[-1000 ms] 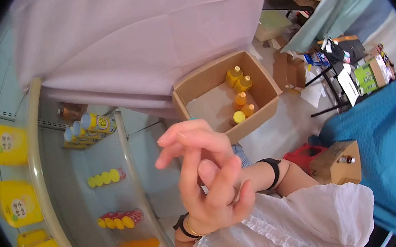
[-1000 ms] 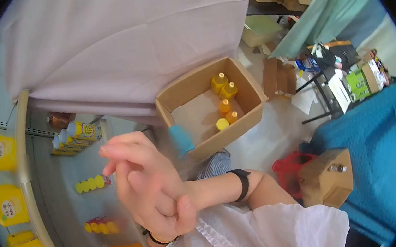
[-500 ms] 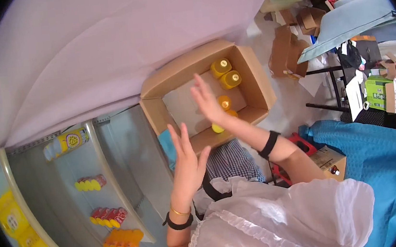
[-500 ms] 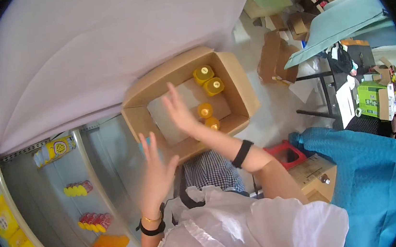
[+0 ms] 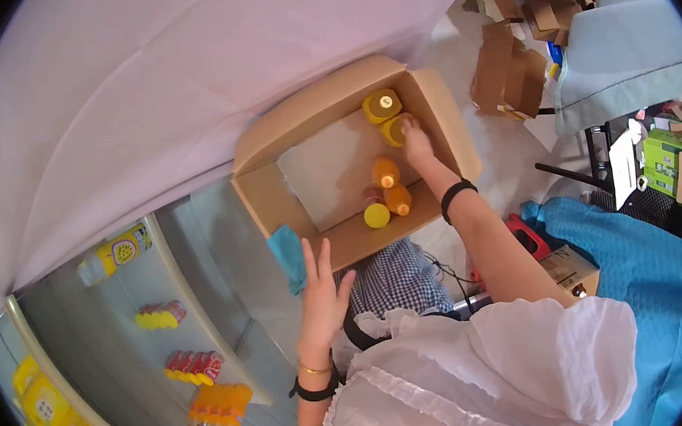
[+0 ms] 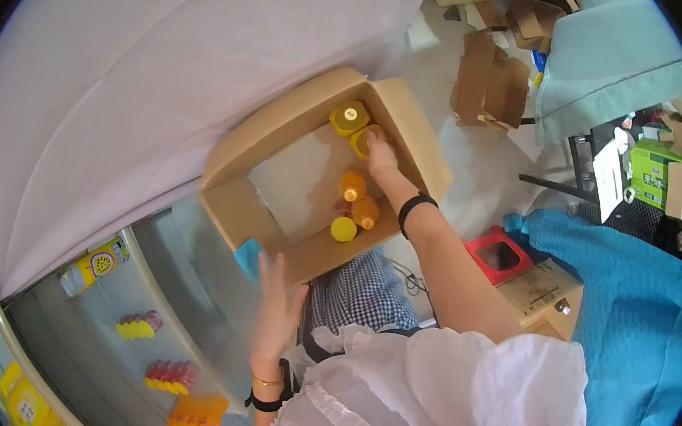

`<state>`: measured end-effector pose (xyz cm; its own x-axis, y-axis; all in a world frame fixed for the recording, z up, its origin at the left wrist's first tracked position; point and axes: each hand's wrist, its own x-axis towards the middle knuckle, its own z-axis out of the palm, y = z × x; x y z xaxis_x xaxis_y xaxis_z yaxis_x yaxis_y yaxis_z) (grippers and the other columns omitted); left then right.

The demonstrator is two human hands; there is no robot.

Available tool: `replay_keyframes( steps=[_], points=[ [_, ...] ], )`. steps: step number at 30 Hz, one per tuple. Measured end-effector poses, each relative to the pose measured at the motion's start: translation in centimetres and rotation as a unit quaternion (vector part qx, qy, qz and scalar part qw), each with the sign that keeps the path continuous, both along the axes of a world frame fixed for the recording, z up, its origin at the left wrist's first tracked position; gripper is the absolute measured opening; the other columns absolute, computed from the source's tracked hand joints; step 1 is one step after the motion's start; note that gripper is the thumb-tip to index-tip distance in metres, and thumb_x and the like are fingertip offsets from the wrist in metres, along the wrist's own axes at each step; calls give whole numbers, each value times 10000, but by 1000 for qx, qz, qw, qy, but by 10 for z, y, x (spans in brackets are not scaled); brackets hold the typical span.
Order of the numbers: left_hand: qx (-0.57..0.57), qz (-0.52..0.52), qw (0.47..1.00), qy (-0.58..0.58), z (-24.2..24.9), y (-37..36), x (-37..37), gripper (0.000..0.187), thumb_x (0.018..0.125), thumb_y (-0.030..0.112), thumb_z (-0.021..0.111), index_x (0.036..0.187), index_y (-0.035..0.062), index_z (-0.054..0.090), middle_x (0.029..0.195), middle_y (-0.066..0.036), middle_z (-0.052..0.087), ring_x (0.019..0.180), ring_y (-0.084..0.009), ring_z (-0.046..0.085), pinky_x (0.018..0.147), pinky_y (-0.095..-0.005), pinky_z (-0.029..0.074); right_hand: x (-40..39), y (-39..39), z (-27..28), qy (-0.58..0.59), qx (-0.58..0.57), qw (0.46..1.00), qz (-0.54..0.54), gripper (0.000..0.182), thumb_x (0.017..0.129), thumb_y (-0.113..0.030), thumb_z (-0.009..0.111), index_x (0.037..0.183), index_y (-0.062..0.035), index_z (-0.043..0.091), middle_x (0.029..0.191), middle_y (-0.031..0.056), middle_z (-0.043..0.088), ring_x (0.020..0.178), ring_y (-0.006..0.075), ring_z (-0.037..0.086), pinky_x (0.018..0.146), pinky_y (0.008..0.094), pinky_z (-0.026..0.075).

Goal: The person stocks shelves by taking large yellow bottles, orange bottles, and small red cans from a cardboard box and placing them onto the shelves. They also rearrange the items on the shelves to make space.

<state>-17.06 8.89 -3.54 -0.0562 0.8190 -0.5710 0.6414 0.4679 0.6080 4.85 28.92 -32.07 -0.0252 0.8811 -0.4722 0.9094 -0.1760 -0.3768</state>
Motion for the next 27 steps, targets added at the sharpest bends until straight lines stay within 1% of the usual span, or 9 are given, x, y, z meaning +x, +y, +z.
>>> replay_keyframes(
  steps=[2,4,5,7,11,16,19,22,27],
  points=[
    [53,-30,994,95,-6,-3,-3,654,873,228,615,1411,52,289,1497,-255,128,1269,-438,364,977,-426,415,8,3,-1,19,35,999,13,577,762,68,533,1305,-103,442,1329,200,411,1096,394,524,948,426,440],
    [36,-35,994,97,-5,-3,-4,648,875,235,611,1408,48,295,1492,-261,137,1264,-440,370,973,-425,418,28,3,-46,82,23,996,1,528,747,75,547,1242,-97,485,1325,171,413,1143,384,488,974,433,414],
    [19,-42,994,98,-5,-2,-4,643,877,242,608,1405,43,300,1488,-267,147,1259,-442,377,968,-424,421,27,3,-38,82,24,996,-1,528,747,75,547,1242,-97,485,1325,171,413,1143,384,488,974,433,414],
    [18,-54,995,81,-6,-2,1,637,878,247,606,1400,38,308,1485,-272,152,1258,-442,378,971,-423,418,24,-2,-12,-4,58,992,112,525,742,73,562,1227,-115,492,1310,148,441,1214,356,428,1014,420,380],
    [8,-77,996,46,-3,3,11,623,882,250,602,1391,24,324,1478,-284,162,1262,-441,376,993,-420,394,20,-9,-26,59,123,988,75,552,713,51,638,1217,-124,493,1299,128,455,1257,317,379,1031,402,365],
    [5,-40,999,14,-2,8,13,608,886,242,597,1385,15,336,1481,-274,171,1279,-436,357,1022,-411,367,19,-1,-16,83,53,986,131,833,617,-49,791,1342,-189,404,1427,76,346,1281,333,345,1068,404,336],
    [18,-28,999,18,-1,8,10,605,883,240,600,1381,12,341,1481,-269,180,1286,-434,348,1028,-408,362,9,0,13,7,-46,987,157,923,594,-65,813,1382,-231,361,1454,74,314,1286,354,334,1088,413,313],
    [37,-21,998,35,-2,3,5,605,884,245,600,1378,10,344,1473,-277,193,1288,-435,346,1031,-407,359,4,-26,-15,30,20,995,98,950,564,-85,838,1375,-248,370,1421,105,346,1287,358,332,1082,421,317],
    [25,-13,999,35,-4,-15,-1,611,885,262,594,1377,2,341,1460,-292,209,1292,-435,338,1037,-411,354,0,-24,-32,116,21,991,61,932,561,-99,840,1363,-215,381,1365,148,403,1264,346,377,1051,418,357]
  ],
)
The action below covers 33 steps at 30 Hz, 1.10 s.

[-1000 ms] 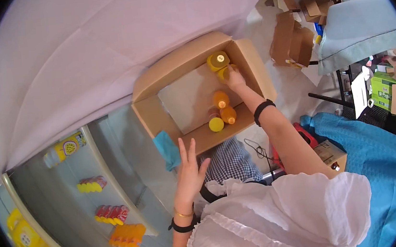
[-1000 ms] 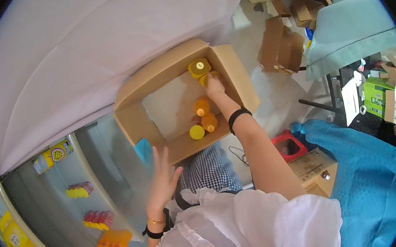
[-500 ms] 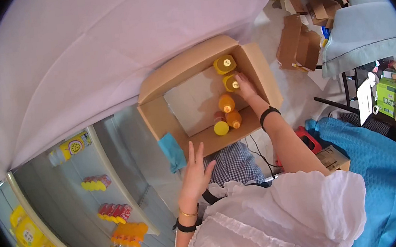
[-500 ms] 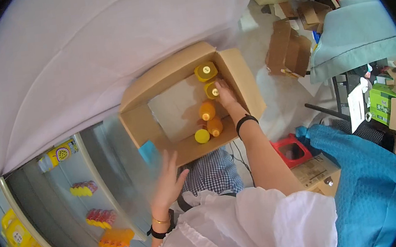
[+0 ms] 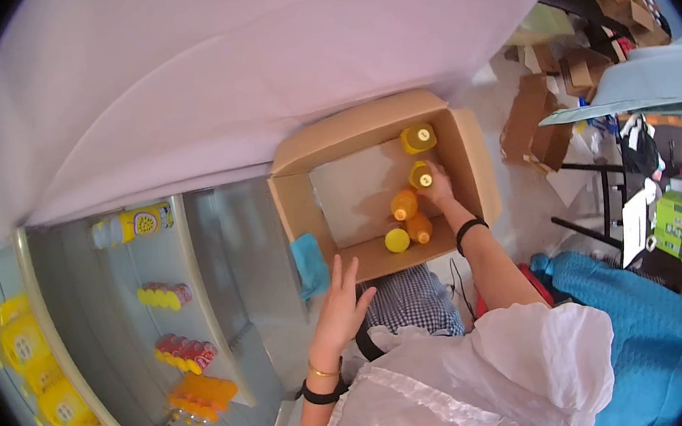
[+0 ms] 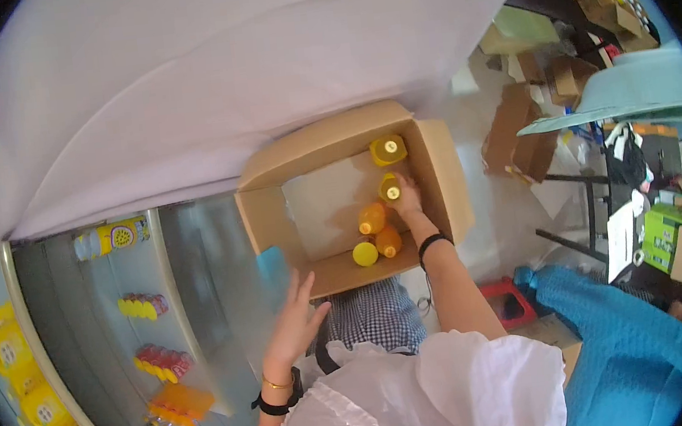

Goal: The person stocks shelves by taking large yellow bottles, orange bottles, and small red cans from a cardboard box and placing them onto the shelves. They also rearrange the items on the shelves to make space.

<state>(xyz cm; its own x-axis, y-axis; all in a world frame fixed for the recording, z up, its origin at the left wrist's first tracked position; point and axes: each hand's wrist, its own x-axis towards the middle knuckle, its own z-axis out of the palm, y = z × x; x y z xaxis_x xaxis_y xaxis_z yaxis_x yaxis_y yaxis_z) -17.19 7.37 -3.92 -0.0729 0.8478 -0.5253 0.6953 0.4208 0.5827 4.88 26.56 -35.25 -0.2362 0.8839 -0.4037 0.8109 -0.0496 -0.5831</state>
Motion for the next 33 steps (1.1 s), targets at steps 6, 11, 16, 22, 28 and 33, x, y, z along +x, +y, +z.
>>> replay_keyframes(
  steps=[6,11,16,22,28,33],
  points=[
    [18,73,997,-21,-4,-22,-17,611,888,276,587,1380,11,341,1455,-297,218,1293,-438,334,1051,-420,334,7,-5,42,52,58,997,-27,910,583,-97,824,1366,-194,370,1315,181,443,1192,359,457,997,424,411],
    [33,87,995,-30,-1,-35,-26,591,900,294,568,1374,17,350,1445,-298,241,1289,-442,337,1057,-420,316,1,-18,123,107,133,985,16,828,582,-74,803,1320,-156,437,1289,135,471,1196,333,462,1001,415,417],
    [66,94,991,-73,0,-36,-29,572,913,290,554,1373,19,350,1438,-297,257,1290,-446,331,1060,-414,304,-20,-44,223,178,155,971,34,794,584,-73,799,1298,-101,453,1276,144,484,1171,324,493,986,398,428],
    [173,218,942,-190,-3,-32,-36,544,957,360,476,1382,44,352,1451,-254,278,1363,-334,273,1079,-373,285,-44,-93,310,329,126,924,148,808,570,-150,854,1282,-52,484,1266,142,509,1174,279,497,1002,376,389],
    [203,433,671,-567,43,-68,-65,480,956,379,496,1270,26,412,1214,-74,515,1170,-158,461,1002,-309,363,-97,-143,398,364,192,824,388,697,619,-227,849,1230,-103,538,1286,168,508,1192,374,492,977,430,420],
    [351,331,753,-448,100,-151,-111,716,792,178,744,1342,41,307,1302,-69,430,1238,-161,393,1028,-324,350,-151,-174,429,489,182,742,422,706,630,-236,846,1242,-121,513,1305,218,483,1205,402,479,988,457,406]
  ],
)
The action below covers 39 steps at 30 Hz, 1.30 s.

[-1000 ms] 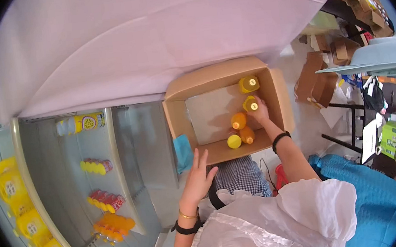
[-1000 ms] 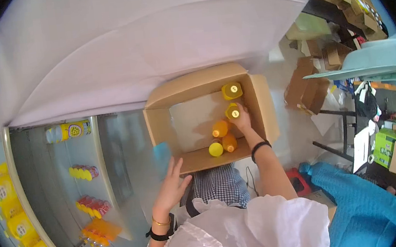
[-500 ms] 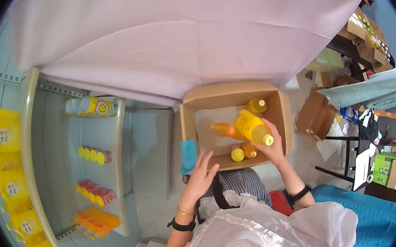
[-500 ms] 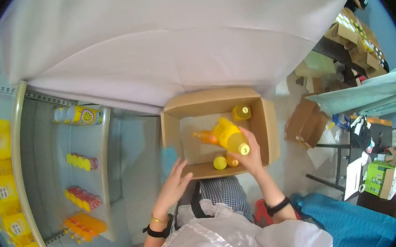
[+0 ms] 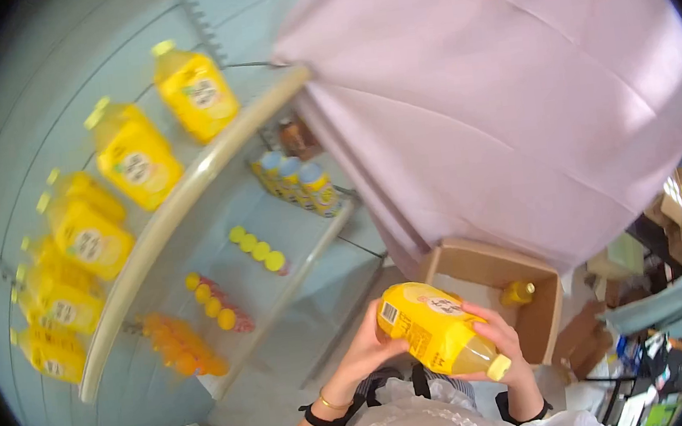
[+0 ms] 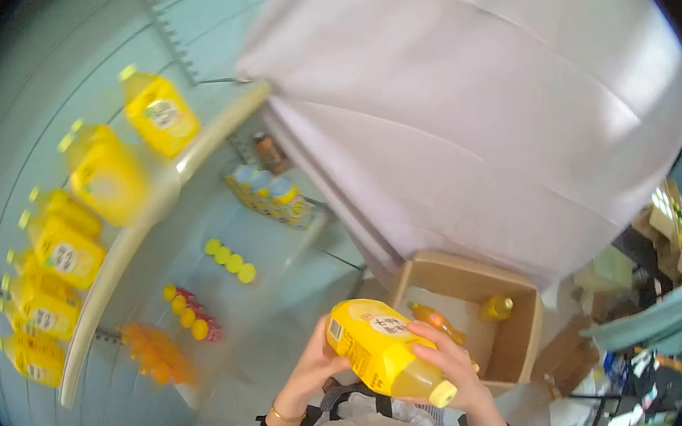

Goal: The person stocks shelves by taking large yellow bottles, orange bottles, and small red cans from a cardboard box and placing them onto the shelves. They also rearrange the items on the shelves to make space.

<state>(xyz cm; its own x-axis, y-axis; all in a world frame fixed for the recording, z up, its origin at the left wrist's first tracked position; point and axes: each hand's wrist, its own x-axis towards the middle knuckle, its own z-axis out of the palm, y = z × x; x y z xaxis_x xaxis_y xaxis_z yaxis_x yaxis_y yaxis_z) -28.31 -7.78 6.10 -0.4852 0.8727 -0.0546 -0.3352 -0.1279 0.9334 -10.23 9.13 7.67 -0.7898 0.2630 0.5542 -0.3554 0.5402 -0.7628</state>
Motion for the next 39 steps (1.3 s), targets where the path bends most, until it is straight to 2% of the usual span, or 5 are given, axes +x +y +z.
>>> replay_keyframes(
  steps=[9,15,23,27,39],
  points=[
    [136,93,986,19,56,-113,-34,1099,535,142,911,1395,70,230,1375,-67,375,1279,-188,374,1074,-361,300,-91,-112,27,237,-171,949,117,828,702,-126,804,1349,-265,307,1447,263,175,1232,514,385,978,562,409],
    [172,111,979,6,64,-171,-47,1065,548,120,906,1367,71,226,1359,-98,382,1281,-222,374,1063,-398,319,-140,-192,32,331,-209,917,78,729,617,-26,839,1101,-154,310,1303,218,348,1218,465,429,969,519,448],
    [167,136,973,88,71,-230,-29,1052,595,118,885,1359,70,163,1372,-116,340,1269,-211,365,1061,-396,312,-140,-268,70,253,-513,803,165,400,962,-495,336,1326,-363,434,1420,114,400,1287,352,397,1042,543,351],
    [125,160,940,273,67,-245,-31,1130,582,226,903,1365,25,114,1358,-142,336,1276,-221,335,1051,-390,298,-160,-266,64,380,-394,733,403,810,858,-689,365,1446,-136,297,1483,110,300,1380,339,225,1119,565,140],
    [180,88,932,301,79,-210,-54,1163,571,293,898,1363,16,93,1353,-219,279,1265,-317,319,1045,-436,259,-202,-256,89,542,-302,694,366,688,895,-628,369,1434,-202,332,1492,90,284,1394,335,181,1133,551,91]
  ],
)
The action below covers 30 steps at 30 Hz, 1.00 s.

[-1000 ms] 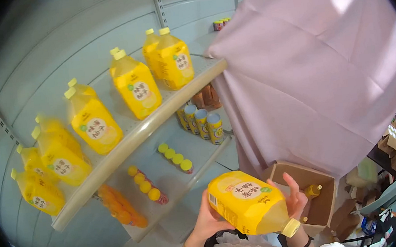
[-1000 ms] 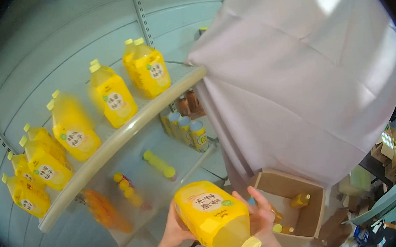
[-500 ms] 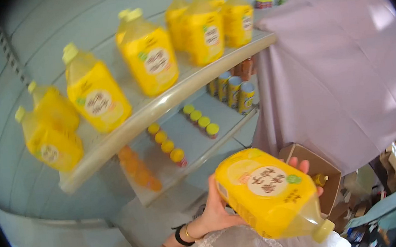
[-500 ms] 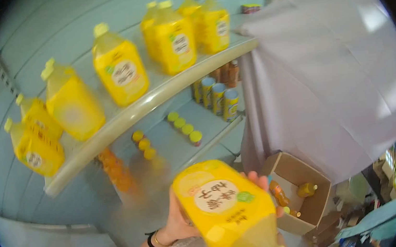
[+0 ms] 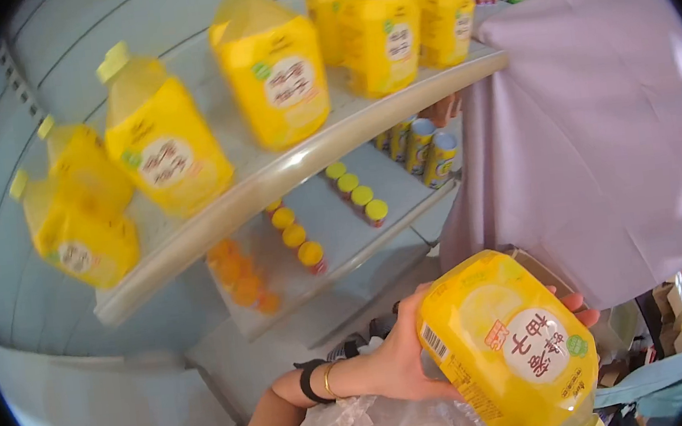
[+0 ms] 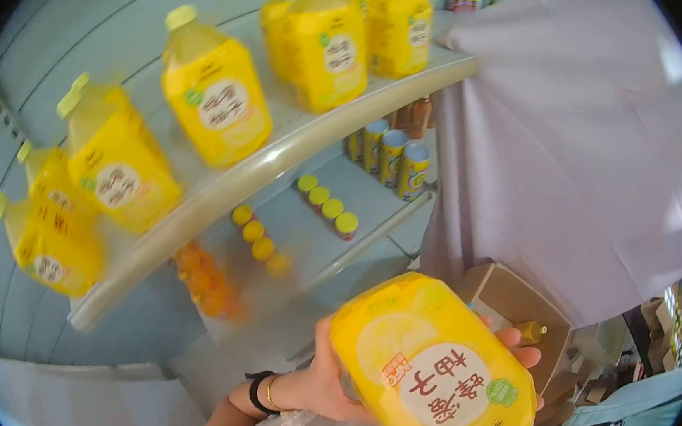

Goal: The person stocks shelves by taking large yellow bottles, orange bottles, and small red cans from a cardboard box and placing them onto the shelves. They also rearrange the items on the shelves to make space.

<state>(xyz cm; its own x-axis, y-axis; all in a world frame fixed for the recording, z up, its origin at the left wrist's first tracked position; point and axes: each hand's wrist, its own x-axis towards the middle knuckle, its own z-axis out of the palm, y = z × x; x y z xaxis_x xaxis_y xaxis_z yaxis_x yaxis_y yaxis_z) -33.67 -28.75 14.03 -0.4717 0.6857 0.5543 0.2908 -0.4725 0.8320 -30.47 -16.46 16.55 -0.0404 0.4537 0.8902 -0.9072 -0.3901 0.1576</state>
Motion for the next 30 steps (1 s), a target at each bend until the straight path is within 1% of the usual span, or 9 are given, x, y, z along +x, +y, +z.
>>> replay_keyframes(
  steps=[3,5,11,16,17,21,23,27,30],
  points=[
    [15,-4,1000,22,7,26,-13,1143,583,274,893,1357,18,93,1349,-225,283,1256,-324,331,1036,-444,271,-8,24,10,33,-6,999,-34,676,899,-622,369,1432,-207,336,1491,89,287,1394,334,178,1134,549,88],
    [21,-5,999,34,8,42,-19,1132,589,263,890,1355,18,93,1345,-227,287,1252,-327,336,1032,-448,275,2,48,17,-53,44,998,-11,629,914,-607,351,1417,-230,365,1486,85,299,1393,334,179,1138,538,91],
    [46,23,998,22,5,119,-70,1126,597,245,892,1346,21,81,1332,-214,321,1249,-302,355,1035,-444,284,-31,134,13,-162,23,982,95,654,907,-635,323,1416,-227,368,1475,90,318,1389,332,189,1140,533,97],
    [37,13,995,-86,14,189,-113,1094,616,184,883,1337,30,74,1337,-171,325,1263,-245,352,1057,-405,284,-78,205,16,-226,1,970,91,675,911,-642,276,1414,-203,370,1463,134,319,1393,325,180,1140,527,103],
    [40,13,996,-77,15,203,-122,1094,616,184,883,1337,30,74,1337,-171,325,1263,-245,352,1057,-405,284,-101,222,17,-173,25,979,102,701,910,-637,291,1413,-155,368,1431,155,351,1363,343,240,1123,528,176],
    [52,12,990,-129,30,247,-157,1029,661,137,849,1334,37,77,1335,-156,327,1265,-230,356,1055,-404,308,-159,276,30,-69,60,994,53,684,917,-603,330,1368,-96,411,1372,182,396,1312,364,310,1075,532,279],
    [51,4,988,-143,44,263,-176,1010,673,116,838,1333,39,77,1337,-155,328,1269,-224,352,1055,-405,317,-162,295,48,-209,41,968,130,648,908,-575,388,1299,-63,458,1287,216,450,1236,373,390,1023,533,348],
    [-4,27,999,-36,71,288,-214,924,739,77,775,1343,19,79,1343,-158,324,1251,-224,390,1026,-397,372,-191,323,69,-224,-23,969,103,649,891,-568,425,1254,-32,476,1250,237,477,1213,382,416,1020,532,350],
    [-71,32,997,-14,85,296,-234,874,789,88,725,1360,0,69,1360,-179,312,1238,-233,427,972,-390,434,-224,345,81,-253,-7,959,126,669,874,-551,507,1331,-69,423,1250,146,474,1212,293,414,1052,470,333]
  ],
)
